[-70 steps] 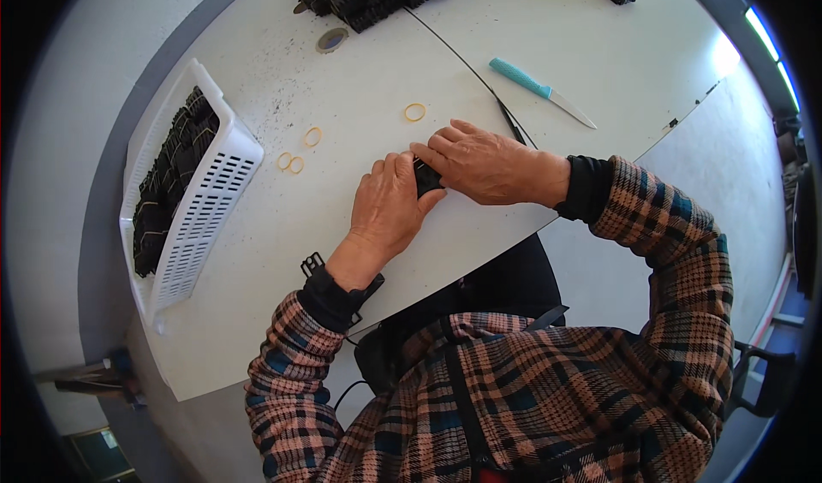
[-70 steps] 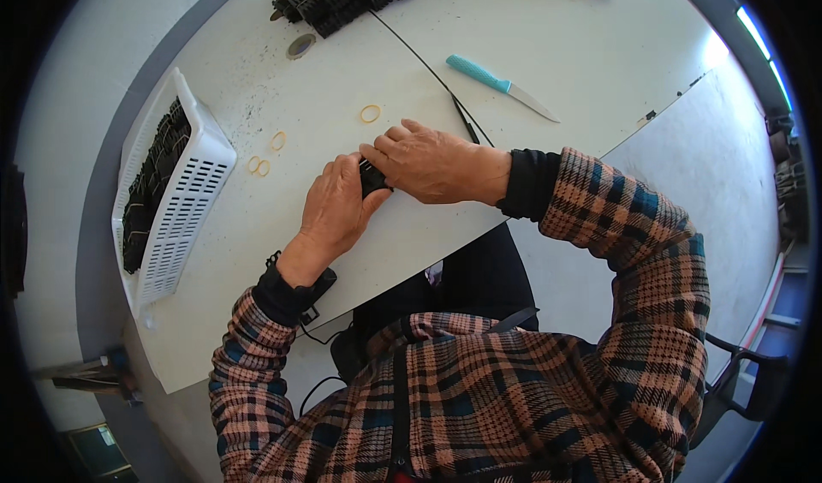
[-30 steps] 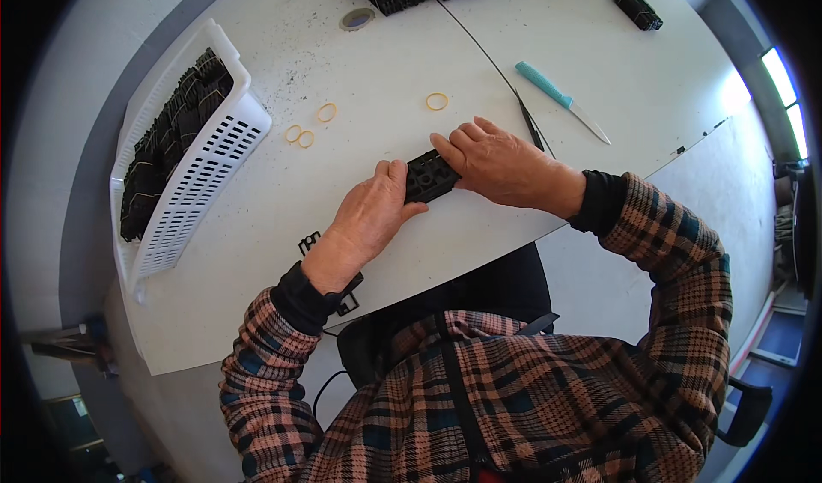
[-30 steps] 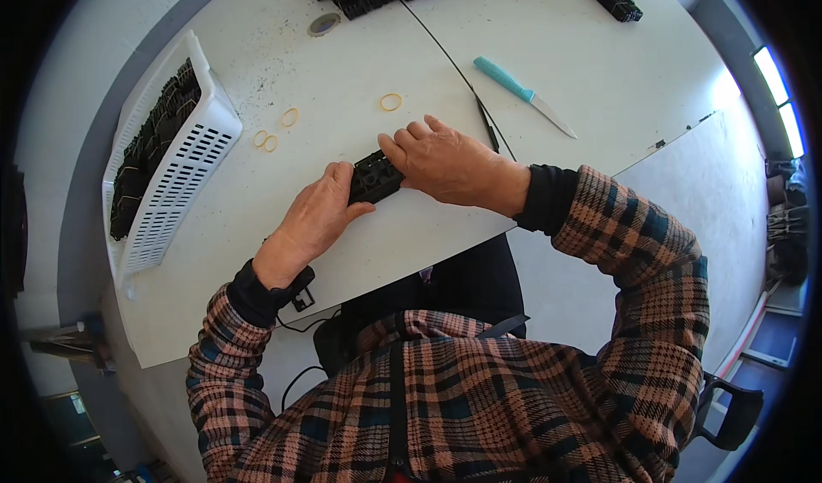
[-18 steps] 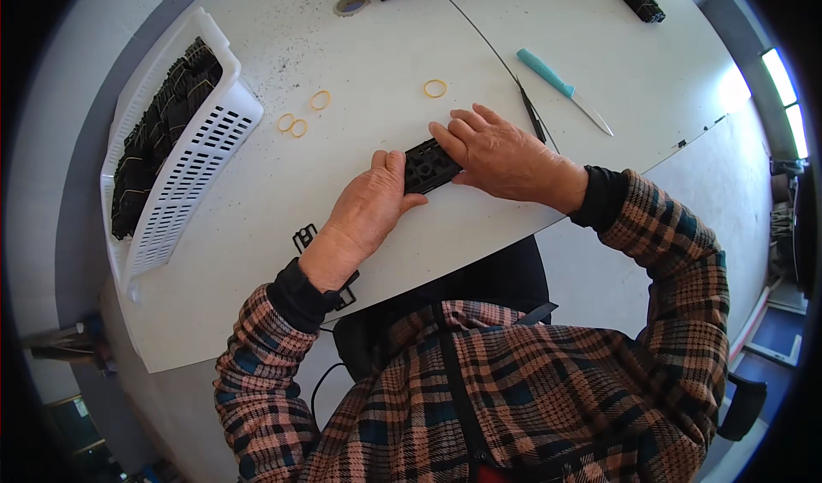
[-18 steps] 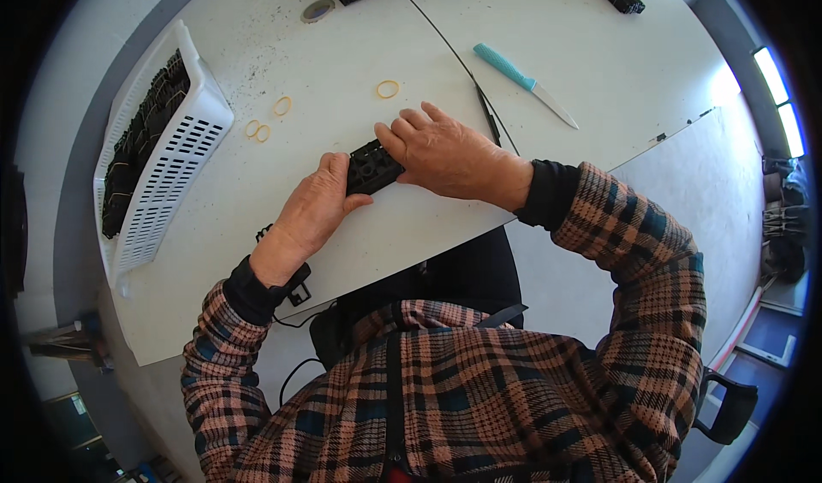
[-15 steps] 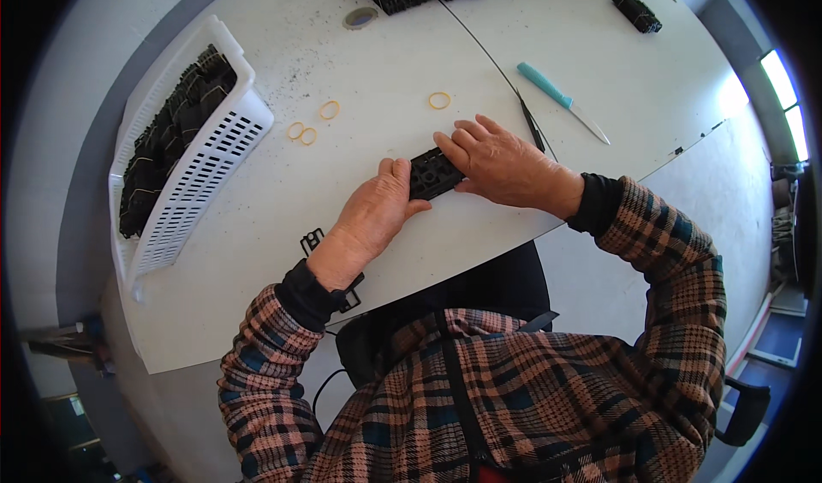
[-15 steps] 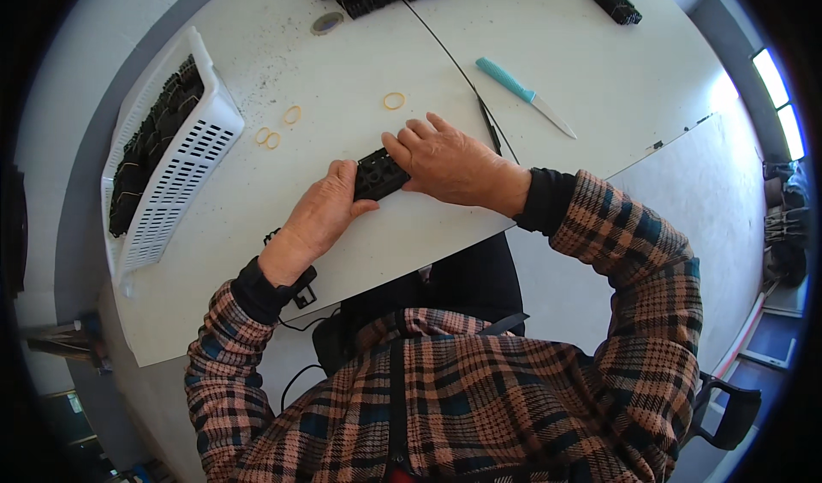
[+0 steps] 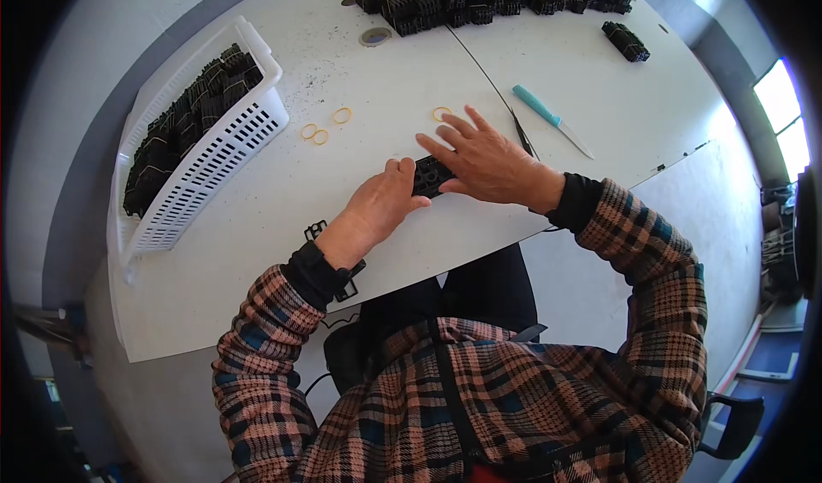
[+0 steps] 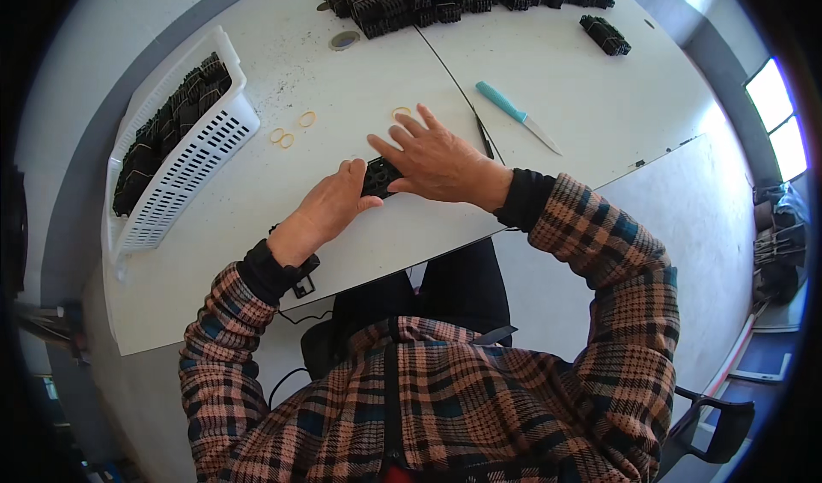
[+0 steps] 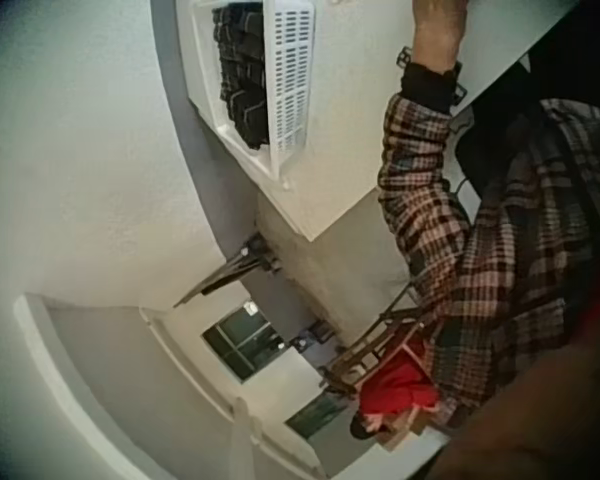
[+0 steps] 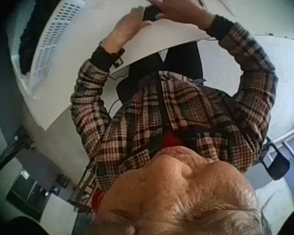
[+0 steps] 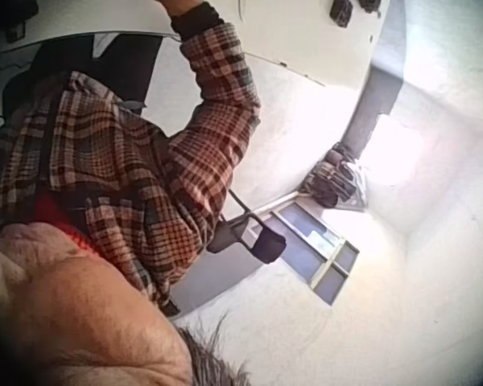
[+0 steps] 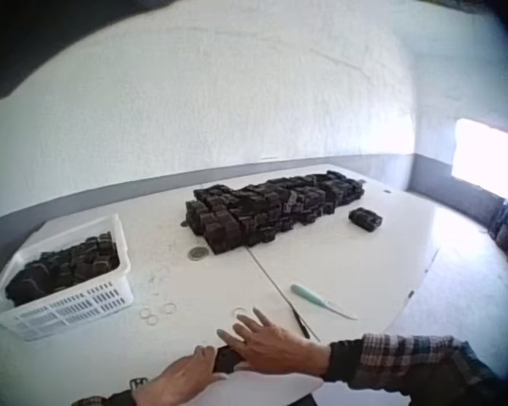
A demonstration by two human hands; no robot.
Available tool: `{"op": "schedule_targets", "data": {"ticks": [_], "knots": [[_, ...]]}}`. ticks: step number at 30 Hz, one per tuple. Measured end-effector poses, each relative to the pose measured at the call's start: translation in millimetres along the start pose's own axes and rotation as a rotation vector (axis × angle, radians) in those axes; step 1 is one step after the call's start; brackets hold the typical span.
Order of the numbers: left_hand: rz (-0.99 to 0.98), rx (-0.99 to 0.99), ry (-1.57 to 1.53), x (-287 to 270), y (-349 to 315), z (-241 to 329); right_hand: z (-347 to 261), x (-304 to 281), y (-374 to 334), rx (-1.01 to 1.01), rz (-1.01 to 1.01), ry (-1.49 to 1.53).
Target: Assembling small plastic components onto a frame-like structure at a production station.
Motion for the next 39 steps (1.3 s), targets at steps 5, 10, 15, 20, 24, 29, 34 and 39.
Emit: {"op": "schedule_targets", "data": {"ticks": [5,10,15,20,24,29,34,39], "knots": [[0.019,0.014,-0.077,1,-1,4,-2,9,12,-0.069,-0.143,0.296],[0.001,-0.003,-0.073,-1,2,1,7,16,15,-0.080,-0.208,0.438],[0.004,-0.006,-0.101,1,1,1,11,27,12,-0.134,-0.102,0.455],[-0.001,-0.007,-0.120,1,1,1,11,24,13,-0.114,-0.139,0.488],[0.103,0.088,-0.171,0,-3,-8,9,25,14,-0.111,-0.130,0.479],[-0.122,-0.130,-0.406,-22,-16,-14,9,26,13,-0.102,-0.165,0.455],[-0.170,-0.161,-0.647,-21,-25,-16,9,27,12,-0.101,-0.151,0.453],[-0.044,-0.183,-0.667,-13,-23,-14,8,27,13,-0.093,-0.161,0.452]]}}
Point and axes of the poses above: each hand's wrist, its own y-axis towards the middle knuckle, its own x-axis out of the palm, z = x × y, the point moved 1 cm from there along y, towards the middle knuckle, and after that the axes turned 9 degrees about -x, right-handed, at the moved point
